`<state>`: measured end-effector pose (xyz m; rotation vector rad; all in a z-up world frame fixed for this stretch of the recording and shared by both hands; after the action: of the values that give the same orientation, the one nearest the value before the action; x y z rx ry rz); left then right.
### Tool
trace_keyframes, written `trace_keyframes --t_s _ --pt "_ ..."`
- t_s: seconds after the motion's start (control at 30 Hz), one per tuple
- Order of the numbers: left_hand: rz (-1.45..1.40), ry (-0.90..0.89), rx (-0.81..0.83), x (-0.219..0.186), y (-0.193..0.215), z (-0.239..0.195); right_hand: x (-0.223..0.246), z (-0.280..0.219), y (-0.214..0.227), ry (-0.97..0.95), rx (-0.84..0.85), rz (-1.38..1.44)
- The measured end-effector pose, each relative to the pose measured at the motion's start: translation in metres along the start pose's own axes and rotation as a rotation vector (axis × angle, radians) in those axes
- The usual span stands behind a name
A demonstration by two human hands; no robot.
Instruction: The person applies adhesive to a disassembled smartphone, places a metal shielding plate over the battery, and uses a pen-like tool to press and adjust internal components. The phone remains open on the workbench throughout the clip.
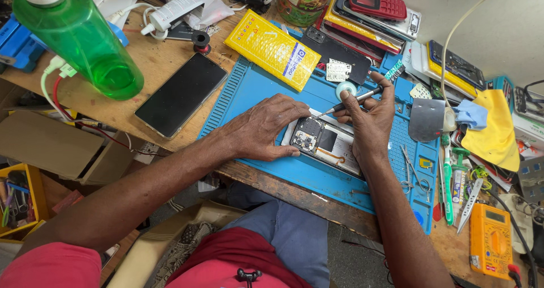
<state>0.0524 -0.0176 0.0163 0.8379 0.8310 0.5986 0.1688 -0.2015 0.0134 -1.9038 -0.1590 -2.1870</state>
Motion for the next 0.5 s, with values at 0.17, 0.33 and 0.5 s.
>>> trace_keyframes --t_s 0.17,0.33,0.5 --pt "0.032 0.009 0.026 -0.0004 -0.0011 0.0017 -0.0002 0.0007 0.0004 -0.007 -0.005 -0.019" --pt "0.035 0.032 0.06 0.0006 -0.0031 0.0019 -0.0003 0.0013 -0.0005 0.0 0.0 -0.011" --pt "0.035 0.035 0.054 0.001 -0.0027 0.0028 -0.0023 0.0028 0.0027 -0.008 -0.006 0.021"
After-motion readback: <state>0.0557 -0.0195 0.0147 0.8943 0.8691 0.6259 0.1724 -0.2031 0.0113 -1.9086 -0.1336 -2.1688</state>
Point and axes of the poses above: each hand's wrist, its own z-axis towards the middle knuckle, its own y-axis out of the back of the hand, x = y × z, the point moved 7 cm from there along z, towards the middle knuckle, and after that the axes turned 11 degrees about z, right-handed, at the moved point
